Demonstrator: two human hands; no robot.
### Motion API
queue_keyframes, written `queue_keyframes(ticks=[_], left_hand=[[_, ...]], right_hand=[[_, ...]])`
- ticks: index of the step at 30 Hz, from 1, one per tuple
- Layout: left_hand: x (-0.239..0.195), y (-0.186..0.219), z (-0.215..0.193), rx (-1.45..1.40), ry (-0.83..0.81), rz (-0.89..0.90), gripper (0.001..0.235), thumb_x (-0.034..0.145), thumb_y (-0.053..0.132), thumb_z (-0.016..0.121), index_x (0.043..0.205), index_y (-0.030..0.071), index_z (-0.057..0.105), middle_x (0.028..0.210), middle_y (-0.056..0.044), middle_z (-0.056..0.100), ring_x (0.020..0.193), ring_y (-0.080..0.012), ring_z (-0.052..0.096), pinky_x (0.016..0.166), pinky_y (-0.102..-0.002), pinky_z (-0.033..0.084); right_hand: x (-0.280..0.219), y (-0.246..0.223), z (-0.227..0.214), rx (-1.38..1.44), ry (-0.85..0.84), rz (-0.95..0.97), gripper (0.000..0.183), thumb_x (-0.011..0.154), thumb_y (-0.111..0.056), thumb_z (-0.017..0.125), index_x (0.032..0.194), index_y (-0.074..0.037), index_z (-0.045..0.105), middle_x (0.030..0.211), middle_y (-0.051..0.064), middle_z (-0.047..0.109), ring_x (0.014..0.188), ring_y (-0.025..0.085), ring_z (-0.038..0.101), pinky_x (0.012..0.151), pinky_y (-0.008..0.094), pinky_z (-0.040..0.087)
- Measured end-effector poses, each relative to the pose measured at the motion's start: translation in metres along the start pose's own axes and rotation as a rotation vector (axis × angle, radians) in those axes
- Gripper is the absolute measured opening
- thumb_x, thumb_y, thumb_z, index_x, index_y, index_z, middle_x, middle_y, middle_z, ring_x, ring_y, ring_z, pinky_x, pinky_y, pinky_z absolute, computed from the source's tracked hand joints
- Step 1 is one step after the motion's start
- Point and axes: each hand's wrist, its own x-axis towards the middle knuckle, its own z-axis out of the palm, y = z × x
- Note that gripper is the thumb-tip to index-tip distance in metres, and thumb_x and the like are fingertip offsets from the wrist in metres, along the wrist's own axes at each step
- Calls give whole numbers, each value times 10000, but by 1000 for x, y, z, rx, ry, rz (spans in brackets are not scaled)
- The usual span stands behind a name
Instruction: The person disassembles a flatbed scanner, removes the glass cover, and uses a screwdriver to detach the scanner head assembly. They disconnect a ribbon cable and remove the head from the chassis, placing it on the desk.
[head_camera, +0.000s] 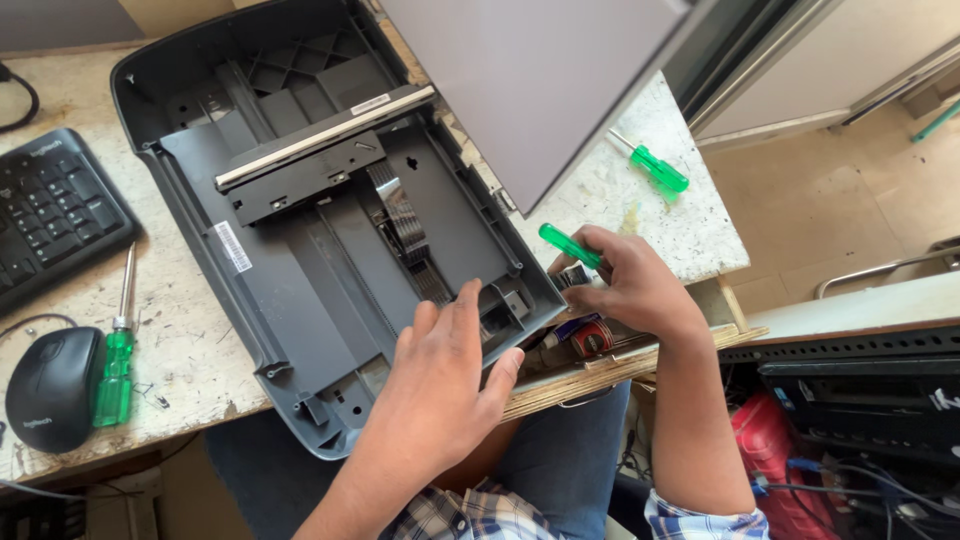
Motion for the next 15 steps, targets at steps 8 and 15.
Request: queue_keyframes(ticks=[8, 15], left_hand=[[2, -4, 0, -6, 94, 60, 353, 976, 205, 523, 1193, -57, 618, 1003, -209, 701, 973, -398, 600, 879, -496, 469], [19, -1, 1, 150, 107, -71, 300, 956, 267, 562, 869, 19, 707, 899, -162, 705, 943, -377, 647, 789, -516, 521]], right_hand=[[2, 2, -2, 29, 14, -146, 362, 685, -99, 852, 1037, -133, 776, 769, 35, 705, 616, 185, 574, 576, 327, 443], [-3, 3, 8, -65, 82, -175, 379, 705, -115, 848, 1074, -127, 759, 652, 108, 610, 568, 245, 571, 558, 379, 441]])
